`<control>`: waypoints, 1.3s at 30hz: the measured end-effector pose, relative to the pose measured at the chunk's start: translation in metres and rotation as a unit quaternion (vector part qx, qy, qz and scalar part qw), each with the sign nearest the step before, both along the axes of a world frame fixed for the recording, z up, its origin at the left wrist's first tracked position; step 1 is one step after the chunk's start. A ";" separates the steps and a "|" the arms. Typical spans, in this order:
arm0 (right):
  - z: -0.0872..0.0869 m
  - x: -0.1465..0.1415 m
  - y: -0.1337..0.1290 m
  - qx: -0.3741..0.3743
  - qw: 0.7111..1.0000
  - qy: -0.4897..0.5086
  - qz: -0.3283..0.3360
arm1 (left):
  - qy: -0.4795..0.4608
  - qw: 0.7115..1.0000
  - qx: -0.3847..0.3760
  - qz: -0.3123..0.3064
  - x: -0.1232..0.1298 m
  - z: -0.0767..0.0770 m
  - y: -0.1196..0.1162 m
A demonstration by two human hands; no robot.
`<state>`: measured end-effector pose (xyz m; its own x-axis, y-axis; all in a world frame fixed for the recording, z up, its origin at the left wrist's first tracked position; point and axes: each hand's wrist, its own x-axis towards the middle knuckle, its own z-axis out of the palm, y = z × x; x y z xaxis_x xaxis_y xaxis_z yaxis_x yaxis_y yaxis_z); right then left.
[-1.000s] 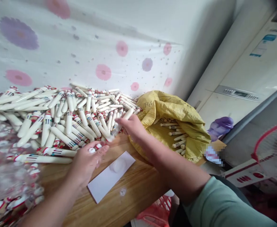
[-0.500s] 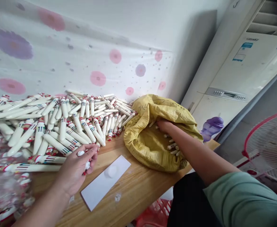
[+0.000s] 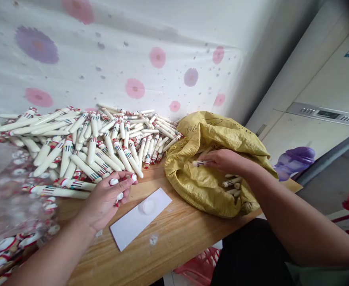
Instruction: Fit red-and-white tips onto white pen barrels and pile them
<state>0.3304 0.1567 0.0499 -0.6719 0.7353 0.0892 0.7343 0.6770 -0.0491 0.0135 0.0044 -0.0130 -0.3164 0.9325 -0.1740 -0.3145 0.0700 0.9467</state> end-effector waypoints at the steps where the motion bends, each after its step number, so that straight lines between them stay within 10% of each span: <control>1: 0.008 -0.007 -0.015 0.002 0.998 -0.003 0.067 | -0.004 1.000 0.003 -0.003 0.000 0.000 0.000; 7: 0.025 -0.077 -0.076 0.158 0.939 -0.045 0.302 | 0.001 0.999 0.000 -0.032 0.002 -0.001 -0.001; 16: 0.000 -0.129 -0.092 0.211 0.881 -0.024 0.423 | 0.046 0.999 0.017 -0.016 0.002 -0.007 0.002; 25: 0.016 -0.087 -0.067 0.047 0.949 0.070 0.305 | 0.121 0.990 0.009 -0.070 0.004 -0.002 -0.005; 31: -0.020 -0.071 -0.066 -0.144 0.931 0.262 0.212 | 0.067 0.993 0.022 -0.090 0.007 -0.005 -0.008; 39: -0.030 -0.086 -0.082 -0.131 0.938 0.271 0.174 | -0.016 0.996 0.037 -0.077 0.009 0.003 -0.010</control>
<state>0.2449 0.0749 0.0199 -0.7838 0.5237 0.3338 0.2905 0.7842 -0.5483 0.0226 -0.0057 -0.0097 -0.1642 0.9803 -0.1098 -0.3358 0.0491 0.9407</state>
